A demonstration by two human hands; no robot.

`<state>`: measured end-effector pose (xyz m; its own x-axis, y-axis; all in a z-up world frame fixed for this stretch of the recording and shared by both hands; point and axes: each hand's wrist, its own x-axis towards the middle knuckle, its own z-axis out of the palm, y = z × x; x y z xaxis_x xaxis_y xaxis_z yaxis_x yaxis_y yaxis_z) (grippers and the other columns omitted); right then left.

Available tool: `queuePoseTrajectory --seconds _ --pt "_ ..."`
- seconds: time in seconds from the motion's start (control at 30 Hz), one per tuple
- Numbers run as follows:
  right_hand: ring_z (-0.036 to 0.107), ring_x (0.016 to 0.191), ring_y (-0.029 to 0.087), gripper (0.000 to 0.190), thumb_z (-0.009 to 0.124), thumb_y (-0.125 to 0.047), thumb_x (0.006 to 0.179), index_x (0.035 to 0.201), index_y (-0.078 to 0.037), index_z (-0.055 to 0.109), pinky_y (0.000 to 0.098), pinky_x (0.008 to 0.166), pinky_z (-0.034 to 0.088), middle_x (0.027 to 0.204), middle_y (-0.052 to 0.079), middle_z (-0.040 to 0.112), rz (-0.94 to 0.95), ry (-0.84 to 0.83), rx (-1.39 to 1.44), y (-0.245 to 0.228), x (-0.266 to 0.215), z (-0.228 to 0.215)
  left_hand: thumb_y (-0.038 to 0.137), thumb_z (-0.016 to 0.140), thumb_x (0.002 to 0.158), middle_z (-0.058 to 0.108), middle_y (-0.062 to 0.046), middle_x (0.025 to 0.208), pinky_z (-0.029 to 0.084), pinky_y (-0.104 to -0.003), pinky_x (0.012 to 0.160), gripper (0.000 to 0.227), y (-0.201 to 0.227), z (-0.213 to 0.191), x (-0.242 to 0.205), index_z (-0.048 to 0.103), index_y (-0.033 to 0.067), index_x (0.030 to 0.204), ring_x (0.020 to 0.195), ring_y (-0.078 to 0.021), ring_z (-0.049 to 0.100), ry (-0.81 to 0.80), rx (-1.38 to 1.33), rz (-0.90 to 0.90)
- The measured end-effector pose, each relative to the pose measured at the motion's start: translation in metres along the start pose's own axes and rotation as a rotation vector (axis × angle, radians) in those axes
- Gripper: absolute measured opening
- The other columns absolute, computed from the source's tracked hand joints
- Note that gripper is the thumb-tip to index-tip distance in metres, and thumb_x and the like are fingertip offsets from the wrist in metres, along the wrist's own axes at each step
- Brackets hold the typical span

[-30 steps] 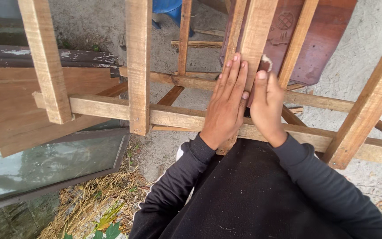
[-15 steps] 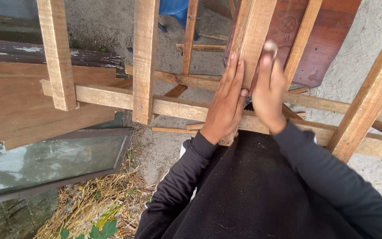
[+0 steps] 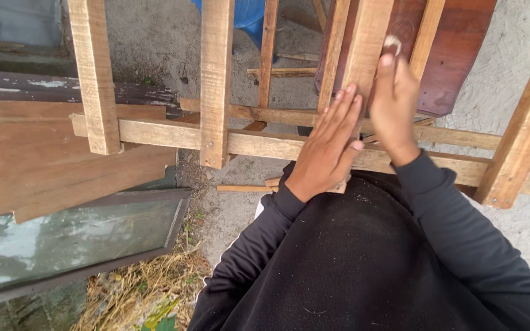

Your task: The person sands the surfaces and edges of a wooden frame by hand using a piece of sandpaper.

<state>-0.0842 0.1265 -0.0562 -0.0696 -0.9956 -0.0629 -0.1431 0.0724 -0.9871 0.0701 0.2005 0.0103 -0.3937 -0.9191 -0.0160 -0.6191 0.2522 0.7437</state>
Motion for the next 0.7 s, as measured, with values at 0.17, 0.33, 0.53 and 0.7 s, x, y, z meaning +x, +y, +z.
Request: queuePoseTrajectory --seconds 0.17,0.33,0.53,0.7 --pt "0.058 0.086 0.009 0.034 0.04 -0.025 0.126 0.119 0.0 0.061 0.0298 0.077 0.051 0.099 0.004 0.066 -0.071 -0.05 -0.036 -0.012 0.0 -0.004 0.034 0.03 0.115 0.014 -0.01 0.177 0.013 -0.047 0.139 0.06 -0.014 -0.001 0.001 0.016 0.0084 0.168 0.167 -0.0254 0.012 -0.062 0.137 0.016" --pt "0.053 0.089 0.011 0.035 0.036 -0.02 0.121 0.121 0.008 0.058 0.0308 0.075 0.046 0.097 0.008 0.059 -0.143 -0.027 -0.187 -0.038 -0.059 0.005 0.033 0.029 0.115 0.013 -0.01 0.177 0.015 -0.045 0.14 0.06 -0.023 -0.003 0.0 0.014 0.0077 0.168 0.167 -0.0257 0.012 -0.02 0.071 0.033" --pt "0.049 0.078 0.009 0.034 0.041 -0.023 0.124 0.123 0.003 0.063 0.0291 0.07 0.043 0.088 0.003 0.057 -0.006 0.072 -0.094 -0.013 -0.021 0.008 0.028 0.032 0.115 0.014 -0.008 0.177 0.016 -0.045 0.14 0.058 -0.027 -0.003 0.008 0.017 0.008 0.168 0.167 -0.0259 0.014 -0.042 0.132 0.064" --pt "0.043 0.067 0.011 0.04 0.041 -0.024 0.126 0.103 0.006 0.057 0.0291 0.062 0.041 0.08 0.006 0.05 0.026 0.024 -0.133 -0.002 -0.019 -0.002 0.023 0.034 0.115 0.012 -0.009 0.177 0.015 -0.045 0.141 0.058 -0.027 0.002 0.026 0.016 0.0089 0.168 0.167 -0.0264 0.012 -0.006 0.184 0.06"
